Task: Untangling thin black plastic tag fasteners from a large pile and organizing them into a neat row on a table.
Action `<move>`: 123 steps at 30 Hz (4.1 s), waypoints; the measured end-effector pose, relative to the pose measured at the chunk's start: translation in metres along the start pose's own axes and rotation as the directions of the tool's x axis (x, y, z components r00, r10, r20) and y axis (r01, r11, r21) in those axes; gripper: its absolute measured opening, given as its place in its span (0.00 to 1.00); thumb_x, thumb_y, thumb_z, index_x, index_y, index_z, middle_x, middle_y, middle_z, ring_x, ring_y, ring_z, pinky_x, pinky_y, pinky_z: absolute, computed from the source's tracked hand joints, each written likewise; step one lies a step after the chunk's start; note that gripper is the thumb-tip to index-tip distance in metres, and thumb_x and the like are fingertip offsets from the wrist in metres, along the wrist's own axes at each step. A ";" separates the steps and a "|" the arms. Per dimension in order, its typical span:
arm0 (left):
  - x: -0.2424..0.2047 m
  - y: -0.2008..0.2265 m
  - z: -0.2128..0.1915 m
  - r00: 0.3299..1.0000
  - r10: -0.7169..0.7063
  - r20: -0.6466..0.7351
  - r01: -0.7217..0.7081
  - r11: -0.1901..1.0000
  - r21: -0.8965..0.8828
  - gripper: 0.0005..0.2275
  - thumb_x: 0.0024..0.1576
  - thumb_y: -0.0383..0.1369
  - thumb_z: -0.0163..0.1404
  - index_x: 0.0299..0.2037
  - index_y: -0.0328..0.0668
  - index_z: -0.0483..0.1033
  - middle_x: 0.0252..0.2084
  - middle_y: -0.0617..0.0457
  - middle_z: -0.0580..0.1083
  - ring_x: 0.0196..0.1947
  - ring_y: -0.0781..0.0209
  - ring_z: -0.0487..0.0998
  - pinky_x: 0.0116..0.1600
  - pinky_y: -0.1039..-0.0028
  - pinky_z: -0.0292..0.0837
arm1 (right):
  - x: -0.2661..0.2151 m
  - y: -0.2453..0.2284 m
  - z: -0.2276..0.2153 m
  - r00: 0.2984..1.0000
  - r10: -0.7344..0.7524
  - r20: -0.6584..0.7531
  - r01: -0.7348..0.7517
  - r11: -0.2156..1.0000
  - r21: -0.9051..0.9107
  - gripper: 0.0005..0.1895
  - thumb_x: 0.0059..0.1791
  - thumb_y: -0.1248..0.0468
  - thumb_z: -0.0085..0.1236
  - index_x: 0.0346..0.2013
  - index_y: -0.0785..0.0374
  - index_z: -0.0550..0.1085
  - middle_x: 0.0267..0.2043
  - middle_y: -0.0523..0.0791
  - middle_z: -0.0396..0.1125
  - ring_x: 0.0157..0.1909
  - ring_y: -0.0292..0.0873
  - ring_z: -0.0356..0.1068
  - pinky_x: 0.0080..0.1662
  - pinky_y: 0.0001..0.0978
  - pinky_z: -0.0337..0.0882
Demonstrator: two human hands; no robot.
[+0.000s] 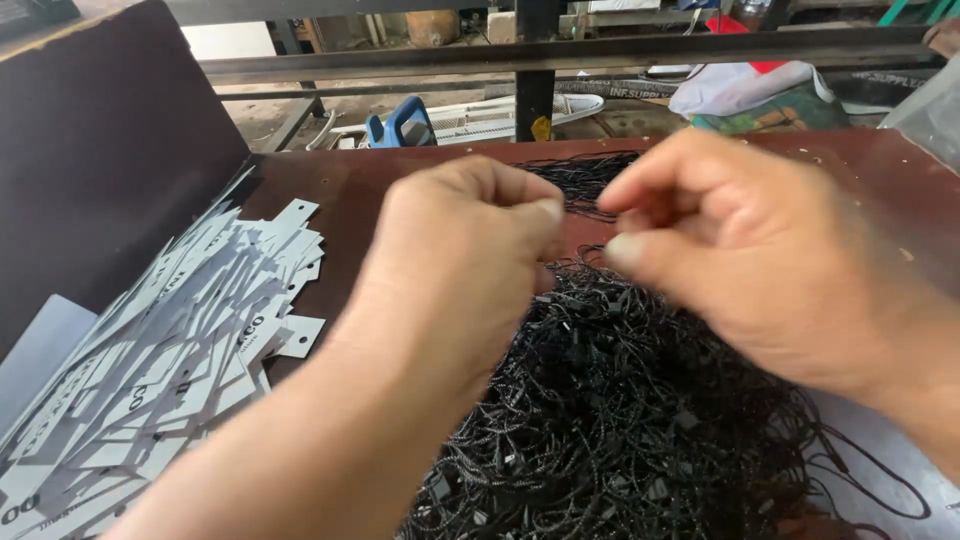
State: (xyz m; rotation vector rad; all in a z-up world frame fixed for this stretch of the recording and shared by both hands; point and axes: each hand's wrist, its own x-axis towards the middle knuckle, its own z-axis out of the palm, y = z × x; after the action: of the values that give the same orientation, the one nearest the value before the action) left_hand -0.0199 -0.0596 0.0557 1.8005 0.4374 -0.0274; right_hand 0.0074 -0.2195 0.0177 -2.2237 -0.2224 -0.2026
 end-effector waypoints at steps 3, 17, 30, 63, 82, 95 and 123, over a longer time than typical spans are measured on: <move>0.007 -0.007 0.016 0.999 0.023 0.041 -0.010 0.957 -0.291 0.03 0.53 0.20 0.55 0.31 0.37 0.79 0.24 0.47 0.74 0.26 0.60 0.72 0.31 0.72 0.69 | 0.002 -0.003 0.010 0.994 -0.021 0.106 0.019 1.000 0.023 0.12 0.43 0.64 0.73 0.39 0.55 0.80 0.26 0.39 0.71 0.29 0.32 0.64 0.33 0.25 0.64; 0.013 -0.002 -0.006 0.978 0.119 0.173 -0.162 0.952 0.260 0.10 0.65 0.37 0.53 0.30 0.47 0.79 0.21 0.57 0.70 0.20 0.67 0.63 0.27 0.75 0.60 | 0.049 0.051 -0.035 0.970 -0.041 -0.238 0.096 0.970 0.222 0.08 0.60 0.66 0.57 0.36 0.61 0.73 0.28 0.45 0.67 0.23 0.33 0.58 0.24 0.21 0.57; 0.118 -0.043 -0.009 0.958 0.284 0.028 -0.227 0.699 0.678 0.11 0.61 0.34 0.47 0.40 0.51 0.86 0.38 0.51 0.82 0.38 0.51 0.81 0.44 0.58 0.79 | 0.060 0.095 -0.021 0.974 0.224 -0.042 -0.226 0.924 -0.307 0.07 0.49 0.62 0.63 0.38 0.53 0.87 0.28 0.44 0.77 0.32 0.38 0.69 0.44 0.28 0.62; 0.189 -0.057 0.026 0.848 0.475 0.234 -0.439 0.385 0.812 0.06 0.61 0.37 0.49 0.34 0.52 0.77 0.43 0.54 0.75 0.44 0.46 0.75 0.45 0.52 0.72 | 0.098 0.120 -0.004 0.999 0.019 -0.041 -0.039 0.802 -0.596 0.10 0.52 0.55 0.54 0.33 0.54 0.79 0.35 0.43 0.76 0.45 0.51 0.72 0.49 0.45 0.66; 0.059 -0.046 0.019 0.940 0.286 0.186 -0.333 0.648 0.685 0.08 0.55 0.43 0.49 0.37 0.59 0.82 0.40 0.53 0.82 0.45 0.47 0.80 0.49 0.54 0.74 | 0.018 0.038 -0.001 0.957 0.216 0.195 -0.152 0.943 -0.297 0.14 0.44 0.62 0.67 0.43 0.45 0.88 0.34 0.34 0.86 0.36 0.30 0.76 0.48 0.22 0.71; 0.057 -0.071 0.024 0.930 0.302 0.207 -0.361 0.665 0.654 0.07 0.58 0.43 0.50 0.36 0.56 0.79 0.43 0.59 0.78 0.43 0.51 0.78 0.42 0.57 0.71 | 0.004 0.042 -0.008 0.930 0.360 0.069 -0.349 0.928 -0.131 0.09 0.52 0.66 0.57 0.39 0.58 0.86 0.23 0.47 0.68 0.27 0.42 0.64 0.34 0.33 0.62; 0.062 -0.086 0.025 0.868 0.430 0.249 -0.481 0.603 0.636 0.07 0.57 0.40 0.48 0.36 0.58 0.80 0.39 0.61 0.76 0.38 0.52 0.78 0.39 0.57 0.74 | 0.007 0.060 -0.022 0.970 -0.008 -0.242 -0.055 0.965 -0.255 0.06 0.53 0.63 0.60 0.42 0.51 0.82 0.20 0.44 0.73 0.25 0.35 0.70 0.38 0.25 0.69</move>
State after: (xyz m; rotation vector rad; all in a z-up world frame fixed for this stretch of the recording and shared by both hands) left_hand 0.0165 -0.0476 -0.0462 2.6016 -0.1473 0.1248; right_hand 0.0263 -0.2731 -0.0132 -2.4328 -0.0365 -0.5116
